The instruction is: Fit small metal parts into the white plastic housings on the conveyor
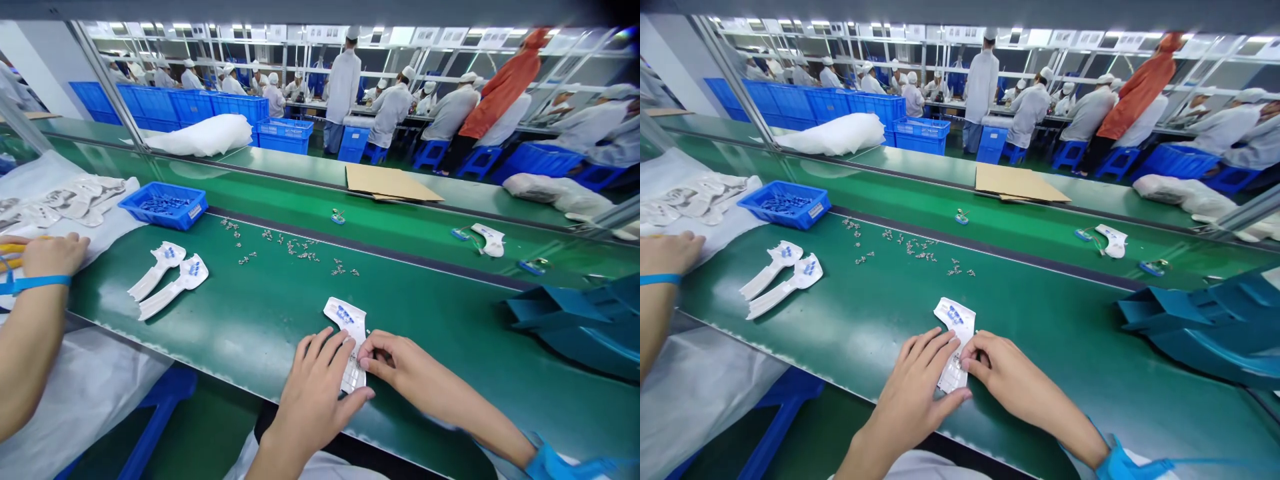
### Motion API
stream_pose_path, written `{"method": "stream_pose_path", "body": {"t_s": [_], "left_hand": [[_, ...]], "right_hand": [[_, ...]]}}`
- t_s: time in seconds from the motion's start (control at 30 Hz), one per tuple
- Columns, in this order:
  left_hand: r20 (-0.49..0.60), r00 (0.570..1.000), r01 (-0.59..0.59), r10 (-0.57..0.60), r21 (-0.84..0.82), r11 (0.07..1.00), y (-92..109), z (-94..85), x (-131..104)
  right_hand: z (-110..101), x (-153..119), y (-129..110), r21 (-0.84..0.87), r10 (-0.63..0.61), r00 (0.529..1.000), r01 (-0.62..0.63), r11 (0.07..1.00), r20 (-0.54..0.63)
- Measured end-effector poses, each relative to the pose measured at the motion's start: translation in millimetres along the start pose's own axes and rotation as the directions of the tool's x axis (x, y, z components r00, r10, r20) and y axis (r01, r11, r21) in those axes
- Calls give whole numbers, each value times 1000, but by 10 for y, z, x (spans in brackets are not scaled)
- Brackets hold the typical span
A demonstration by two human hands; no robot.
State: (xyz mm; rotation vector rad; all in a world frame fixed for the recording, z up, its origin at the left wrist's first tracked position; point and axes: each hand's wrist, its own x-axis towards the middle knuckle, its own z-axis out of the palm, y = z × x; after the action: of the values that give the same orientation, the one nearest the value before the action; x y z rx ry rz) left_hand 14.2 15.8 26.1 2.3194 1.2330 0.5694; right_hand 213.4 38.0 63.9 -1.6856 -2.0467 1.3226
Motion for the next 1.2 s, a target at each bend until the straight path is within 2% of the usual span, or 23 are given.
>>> {"method": "stream_pose_path", "body": {"t_s": [0.27,0.63,1.03,1.2], "left_hand": [[-31,1000,-2,1,-18,1000,-22,70,-28],[-39,999,-13,12,-27,1000,-36,92,-26],[-89,996,-27,21,-59,998,-41,93,-19],[-32,999,7,-9,-73,997,-32,54,13]], "right_hand": [[-46,22,-74,-144,28,1000,-27,989,6],[-26,17,-116,-162,79,997,-74,984,23],[24,52,-64,-71,53,998,-51,996,22],[80,93,-13,24,40,998,-39,999,-46]]}}
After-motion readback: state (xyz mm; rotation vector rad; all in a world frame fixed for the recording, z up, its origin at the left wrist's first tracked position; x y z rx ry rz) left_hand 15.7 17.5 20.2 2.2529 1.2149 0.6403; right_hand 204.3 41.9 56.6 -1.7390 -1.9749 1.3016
